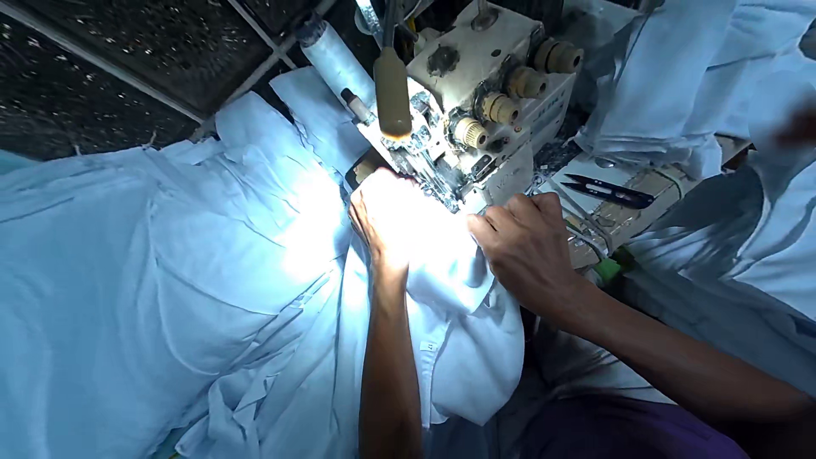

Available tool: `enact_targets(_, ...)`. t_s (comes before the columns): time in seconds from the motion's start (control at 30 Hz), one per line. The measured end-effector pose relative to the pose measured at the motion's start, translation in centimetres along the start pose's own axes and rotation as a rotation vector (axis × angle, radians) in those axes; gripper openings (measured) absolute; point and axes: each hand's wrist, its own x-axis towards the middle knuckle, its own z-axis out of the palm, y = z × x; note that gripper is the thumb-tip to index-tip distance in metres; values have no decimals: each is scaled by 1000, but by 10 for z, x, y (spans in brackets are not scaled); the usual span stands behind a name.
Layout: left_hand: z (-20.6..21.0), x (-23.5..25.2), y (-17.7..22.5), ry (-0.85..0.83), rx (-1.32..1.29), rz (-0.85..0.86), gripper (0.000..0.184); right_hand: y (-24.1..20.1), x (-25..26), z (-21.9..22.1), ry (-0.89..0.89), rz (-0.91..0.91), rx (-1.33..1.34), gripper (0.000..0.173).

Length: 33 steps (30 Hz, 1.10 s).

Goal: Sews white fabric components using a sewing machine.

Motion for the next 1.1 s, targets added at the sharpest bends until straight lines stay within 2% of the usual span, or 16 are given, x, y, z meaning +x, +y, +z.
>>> enact_targets(0.1,2,3,-4,89,13,45,20,1,-1,4,22,-12,-3,16)
enact_targets(0.2,0,-21,-22,186,-139,213,21,3,-4,6,29,-21,16,17)
enact_targets(0.23,-6,-37,-27,146,-205,231,28,4,-4,7,36,-25,25,18)
enact_targets(0.3,-18,-58,-28,79,-293,269,22,5,-3,8,50,-32,43,19)
enact_targets(0.37,-32,-73,-32,-98,-263,316,42,7,-3,9,54,-45,50,16)
enact_targets(0.43,-44,-84,-39,-180,-182,374,55,8,-3,9,50,-60,42,15)
enact_targets(0.47,-48,-87,-41,-193,-132,399,53,8,-2,8,50,-69,32,15)
enact_targets(0.6,-59,-93,-43,-224,-104,474,22,10,1,4,26,-115,19,13)
enact_targets(0.73,-77,-101,-30,-282,-329,552,14,15,16,-5,-32,-243,49,11)
enact_targets(0.8,-86,-104,-25,-284,-391,588,12,17,23,-7,-68,-350,146,13)
enact_targets(0.87,-94,-107,-20,-253,-382,607,13,20,27,-10,-160,-474,310,11)
enact_targets(0.93,-100,-109,-19,-213,-319,615,17,22,31,-25,-402,-568,491,2)
enact_targets(1.03,-108,-113,-20,-203,-264,626,25,18,38,-58,-781,-577,821,15)
enact_targets(1.1,-112,-113,-20,-232,-310,625,29,15,36,-73,-854,-554,951,22)
